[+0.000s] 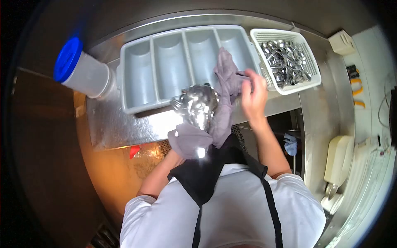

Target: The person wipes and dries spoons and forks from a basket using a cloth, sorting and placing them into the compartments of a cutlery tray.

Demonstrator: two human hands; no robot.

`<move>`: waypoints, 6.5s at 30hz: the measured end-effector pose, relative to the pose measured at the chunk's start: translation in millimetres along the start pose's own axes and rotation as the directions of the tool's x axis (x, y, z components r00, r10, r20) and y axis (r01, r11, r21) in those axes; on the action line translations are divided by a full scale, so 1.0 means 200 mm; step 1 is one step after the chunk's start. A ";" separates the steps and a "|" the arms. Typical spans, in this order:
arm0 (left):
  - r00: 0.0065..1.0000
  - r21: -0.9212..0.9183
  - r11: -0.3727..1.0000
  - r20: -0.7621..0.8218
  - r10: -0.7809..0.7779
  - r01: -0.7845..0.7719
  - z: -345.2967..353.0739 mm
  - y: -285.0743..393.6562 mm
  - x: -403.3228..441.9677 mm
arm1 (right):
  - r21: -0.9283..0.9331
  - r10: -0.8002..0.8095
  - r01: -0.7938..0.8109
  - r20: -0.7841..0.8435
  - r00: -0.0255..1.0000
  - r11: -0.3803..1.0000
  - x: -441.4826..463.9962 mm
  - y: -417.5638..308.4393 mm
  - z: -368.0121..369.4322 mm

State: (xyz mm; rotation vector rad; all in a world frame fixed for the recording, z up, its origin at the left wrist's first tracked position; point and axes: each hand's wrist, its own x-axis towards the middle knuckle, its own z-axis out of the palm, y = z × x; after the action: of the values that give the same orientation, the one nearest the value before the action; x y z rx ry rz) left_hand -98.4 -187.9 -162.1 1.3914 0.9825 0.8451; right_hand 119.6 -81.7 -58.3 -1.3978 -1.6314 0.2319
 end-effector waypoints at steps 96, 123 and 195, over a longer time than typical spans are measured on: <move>0.876 -0.295 0.955 -0.447 -0.179 0.045 -0.52 0.15 -0.39 | 0.198 -0.550 0.544 0.560 0.620 0.816 0.02 -0.71 0.50; 0.783 -0.449 0.876 -0.603 -0.151 -0.177 -0.45 0.35 -0.28 | 0.650 -0.254 -0.257 0.584 0.771 0.715 -0.05 -0.59 0.72; 0.754 -0.528 0.830 -0.616 -0.229 -0.180 -0.51 0.18 -0.37 | 0.578 -0.165 -0.130 0.430 0.888 0.805 0.05 -0.68 0.75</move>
State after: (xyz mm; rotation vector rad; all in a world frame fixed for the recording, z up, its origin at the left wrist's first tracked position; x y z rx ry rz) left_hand -217.4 -215.3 -115.0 0.5406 1.1392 1.5286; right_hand -80.8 -55.6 -44.0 -0.8620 -1.7280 1.0497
